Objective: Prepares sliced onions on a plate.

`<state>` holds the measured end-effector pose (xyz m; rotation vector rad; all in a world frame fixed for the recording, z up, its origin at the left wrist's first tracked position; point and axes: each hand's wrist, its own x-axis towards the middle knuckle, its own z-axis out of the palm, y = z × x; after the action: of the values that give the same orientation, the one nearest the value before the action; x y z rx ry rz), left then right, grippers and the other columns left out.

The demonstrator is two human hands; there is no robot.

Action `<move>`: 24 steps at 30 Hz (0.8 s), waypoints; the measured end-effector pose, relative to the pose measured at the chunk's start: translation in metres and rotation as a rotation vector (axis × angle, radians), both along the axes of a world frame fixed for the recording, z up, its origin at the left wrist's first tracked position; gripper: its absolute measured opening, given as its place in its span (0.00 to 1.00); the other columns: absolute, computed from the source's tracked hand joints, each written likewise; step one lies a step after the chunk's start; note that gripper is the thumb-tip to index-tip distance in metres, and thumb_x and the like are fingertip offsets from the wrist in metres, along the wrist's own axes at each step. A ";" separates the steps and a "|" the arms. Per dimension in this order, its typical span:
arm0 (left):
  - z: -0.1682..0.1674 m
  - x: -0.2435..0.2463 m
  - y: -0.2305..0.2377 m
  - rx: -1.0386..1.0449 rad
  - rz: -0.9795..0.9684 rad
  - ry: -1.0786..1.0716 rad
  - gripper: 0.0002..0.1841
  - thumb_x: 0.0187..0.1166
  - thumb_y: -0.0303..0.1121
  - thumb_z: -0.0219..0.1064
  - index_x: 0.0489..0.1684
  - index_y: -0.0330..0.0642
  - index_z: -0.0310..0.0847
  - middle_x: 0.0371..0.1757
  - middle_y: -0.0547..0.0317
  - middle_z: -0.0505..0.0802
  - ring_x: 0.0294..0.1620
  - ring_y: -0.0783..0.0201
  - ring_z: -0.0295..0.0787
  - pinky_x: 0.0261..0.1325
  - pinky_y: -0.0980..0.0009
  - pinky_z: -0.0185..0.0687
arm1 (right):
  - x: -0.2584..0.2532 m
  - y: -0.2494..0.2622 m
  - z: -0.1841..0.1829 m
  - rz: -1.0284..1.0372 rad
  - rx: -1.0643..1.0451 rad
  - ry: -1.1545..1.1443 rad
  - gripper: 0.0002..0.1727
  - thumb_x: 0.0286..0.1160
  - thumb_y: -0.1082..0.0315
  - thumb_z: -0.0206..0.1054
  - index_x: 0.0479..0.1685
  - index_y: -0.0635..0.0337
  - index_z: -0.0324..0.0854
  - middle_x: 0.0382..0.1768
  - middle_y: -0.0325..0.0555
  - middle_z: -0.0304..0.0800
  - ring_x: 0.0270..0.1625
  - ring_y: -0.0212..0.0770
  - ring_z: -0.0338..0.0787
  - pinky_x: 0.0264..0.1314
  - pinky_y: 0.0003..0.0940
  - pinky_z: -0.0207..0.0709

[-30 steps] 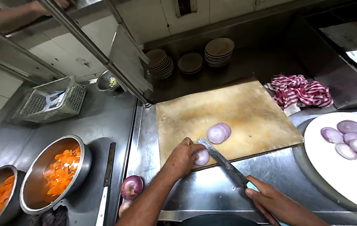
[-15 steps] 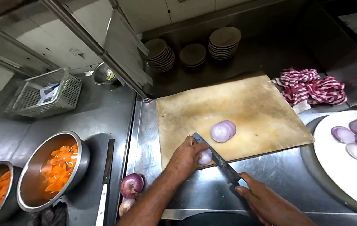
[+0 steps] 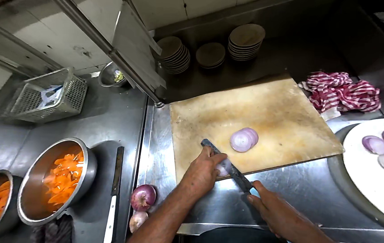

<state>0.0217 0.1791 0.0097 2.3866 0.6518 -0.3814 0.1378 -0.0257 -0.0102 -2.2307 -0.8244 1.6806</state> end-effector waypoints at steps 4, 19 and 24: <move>0.002 -0.001 0.000 -0.012 -0.007 0.022 0.25 0.81 0.30 0.68 0.78 0.60 0.79 0.64 0.48 0.81 0.57 0.57 0.86 0.61 0.61 0.86 | -0.001 0.002 0.003 0.022 0.003 -0.041 0.26 0.93 0.48 0.50 0.78 0.55 0.62 0.34 0.56 0.85 0.32 0.54 0.90 0.42 0.52 0.85; 0.001 -0.005 -0.006 -0.017 0.006 0.013 0.25 0.81 0.33 0.69 0.79 0.58 0.79 0.65 0.48 0.82 0.56 0.56 0.87 0.61 0.61 0.87 | -0.017 0.034 0.007 0.140 0.081 -0.188 0.27 0.94 0.50 0.49 0.79 0.60 0.64 0.47 0.61 0.88 0.52 0.61 0.92 0.58 0.56 0.83; 0.001 -0.008 -0.010 -0.062 0.000 0.021 0.25 0.82 0.31 0.68 0.80 0.56 0.77 0.67 0.45 0.81 0.58 0.53 0.87 0.64 0.59 0.85 | -0.022 0.046 0.006 0.142 0.119 -0.196 0.28 0.94 0.49 0.48 0.79 0.60 0.63 0.47 0.61 0.88 0.52 0.61 0.92 0.58 0.56 0.83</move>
<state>0.0134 0.1690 0.0105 2.3264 0.6400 -0.4208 0.1160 0.0208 -0.0045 -2.3291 -1.1229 1.4423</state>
